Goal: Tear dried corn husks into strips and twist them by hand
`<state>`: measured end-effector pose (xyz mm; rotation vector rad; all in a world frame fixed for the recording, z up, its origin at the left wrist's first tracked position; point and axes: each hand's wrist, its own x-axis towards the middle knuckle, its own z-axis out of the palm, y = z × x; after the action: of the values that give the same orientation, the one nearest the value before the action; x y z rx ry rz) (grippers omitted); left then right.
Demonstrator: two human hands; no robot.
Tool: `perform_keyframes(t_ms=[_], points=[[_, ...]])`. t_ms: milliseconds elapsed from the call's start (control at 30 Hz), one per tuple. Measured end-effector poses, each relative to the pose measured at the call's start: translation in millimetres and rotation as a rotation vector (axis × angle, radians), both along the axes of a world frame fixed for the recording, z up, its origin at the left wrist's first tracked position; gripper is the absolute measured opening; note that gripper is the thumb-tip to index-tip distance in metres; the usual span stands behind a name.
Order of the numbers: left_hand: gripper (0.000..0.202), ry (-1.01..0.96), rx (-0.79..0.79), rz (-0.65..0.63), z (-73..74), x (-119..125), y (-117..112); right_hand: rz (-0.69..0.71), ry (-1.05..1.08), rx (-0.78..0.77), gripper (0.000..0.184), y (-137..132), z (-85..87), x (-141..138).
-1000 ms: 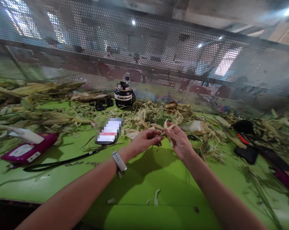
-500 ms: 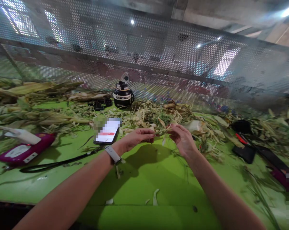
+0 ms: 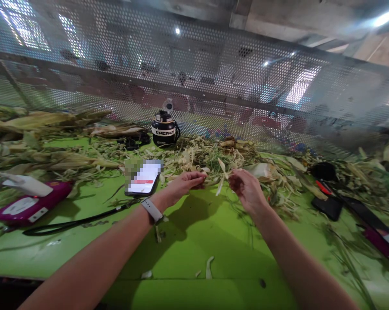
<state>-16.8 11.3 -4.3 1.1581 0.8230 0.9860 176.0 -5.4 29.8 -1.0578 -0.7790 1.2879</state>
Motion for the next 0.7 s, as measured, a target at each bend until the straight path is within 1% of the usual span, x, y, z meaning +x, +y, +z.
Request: perform_keyframes(t_ms=[67, 133, 167, 200, 233, 267, 300, 367, 467, 533, 600, 700], points=[[0.026, 0.148, 0.181, 0.100, 3.8, 3, -4, 0.011, -0.012, 0.011, 0.019, -2, 0.2, -2], [0.037, 0.304, 0.422, 0.181, 8.6, 6, -11, 0.027, -0.039, 0.033, 0.019, -4, -0.9, -4], [0.040, 0.348, 0.531, 0.188, 10.8, 7, -14, 0.035, -0.056, 0.049, 0.019, -5, -1.7, -6], [0.042, 0.374, 0.598, 0.175, 12.7, 8, -17, 0.045, -0.075, 0.066, 0.019, -7, -2.5, -7], [0.039, 0.387, 0.627, 0.174, 14.1, 10, -20, 0.057, -0.095, 0.085, 0.019, -8, -3.1, -9], [0.034, 0.389, 0.611, 0.169, 14.8, 10, -22, 0.068, -0.117, 0.102, 0.020, -9, -3.4, -10], [0.030, 0.375, 0.561, 0.157, 15.0, 11, -23, 0.076, -0.142, 0.116, 0.021, -9, -3.5, -11], [0.026, 0.302, 0.424, 0.130, 14.0, 11, -23, 0.089, -0.209, 0.142, 0.022, -11, -3.2, -13], [0.035, 0.164, 0.274, 0.064, 11.1, 12, -19, 0.093, -0.336, 0.212, 0.022, -12, -3.5, -14], [0.034, 0.105, 0.213, 0.022, 9.7, 14, -17, 0.108, -0.414, 0.282, 0.021, -13, -5.5, -15], [0.027, 0.032, 0.169, -0.005, 8.5, 17, -16, 0.129, -0.493, 0.354, 0.020, -13, -8.8, -14], [0.027, -0.105, 0.142, 0.020, 6.5, 20, -15, 0.133, -0.651, 0.445, 0.017, -12, -14.4, -13]])
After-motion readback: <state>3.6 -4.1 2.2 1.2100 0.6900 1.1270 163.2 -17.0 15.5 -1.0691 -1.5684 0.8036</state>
